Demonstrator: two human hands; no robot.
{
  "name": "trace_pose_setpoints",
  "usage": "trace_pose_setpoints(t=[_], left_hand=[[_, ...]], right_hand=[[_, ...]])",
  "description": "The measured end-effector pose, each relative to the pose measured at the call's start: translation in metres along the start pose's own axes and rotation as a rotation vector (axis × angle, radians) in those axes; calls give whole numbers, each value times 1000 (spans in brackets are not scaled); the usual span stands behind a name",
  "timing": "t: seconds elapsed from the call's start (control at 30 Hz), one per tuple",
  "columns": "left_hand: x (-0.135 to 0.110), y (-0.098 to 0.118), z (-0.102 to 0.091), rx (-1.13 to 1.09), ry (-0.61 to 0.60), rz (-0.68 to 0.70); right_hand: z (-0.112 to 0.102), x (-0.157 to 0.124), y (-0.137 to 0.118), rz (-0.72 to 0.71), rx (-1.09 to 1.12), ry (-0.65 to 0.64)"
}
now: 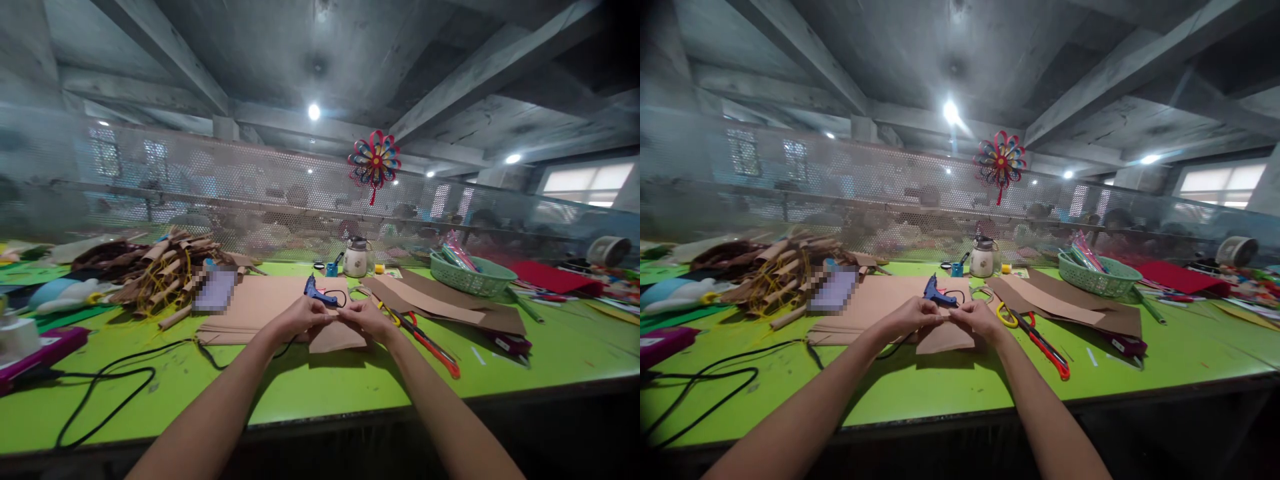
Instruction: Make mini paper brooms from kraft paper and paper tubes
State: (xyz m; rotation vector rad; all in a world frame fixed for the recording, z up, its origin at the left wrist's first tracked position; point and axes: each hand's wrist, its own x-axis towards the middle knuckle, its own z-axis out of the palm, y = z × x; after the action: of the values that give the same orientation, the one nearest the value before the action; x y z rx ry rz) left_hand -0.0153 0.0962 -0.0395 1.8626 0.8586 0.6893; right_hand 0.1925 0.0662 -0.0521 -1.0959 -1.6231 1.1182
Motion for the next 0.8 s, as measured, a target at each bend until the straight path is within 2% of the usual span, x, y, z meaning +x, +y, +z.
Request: trace_pose_setpoints(t=[0.33, 0.57, 0.8], left_hand=[[-8, 5, -4, -67, -5, -14], [-4, -2, -9, -53, -85, -39], [-5, 1, -11, 22, -77, 27]], right_hand=[[-7, -1, -1, -52, 35, -7], [-4, 1, 0, -73, 40, 17], [-3, 1, -2, -68, 46, 10]])
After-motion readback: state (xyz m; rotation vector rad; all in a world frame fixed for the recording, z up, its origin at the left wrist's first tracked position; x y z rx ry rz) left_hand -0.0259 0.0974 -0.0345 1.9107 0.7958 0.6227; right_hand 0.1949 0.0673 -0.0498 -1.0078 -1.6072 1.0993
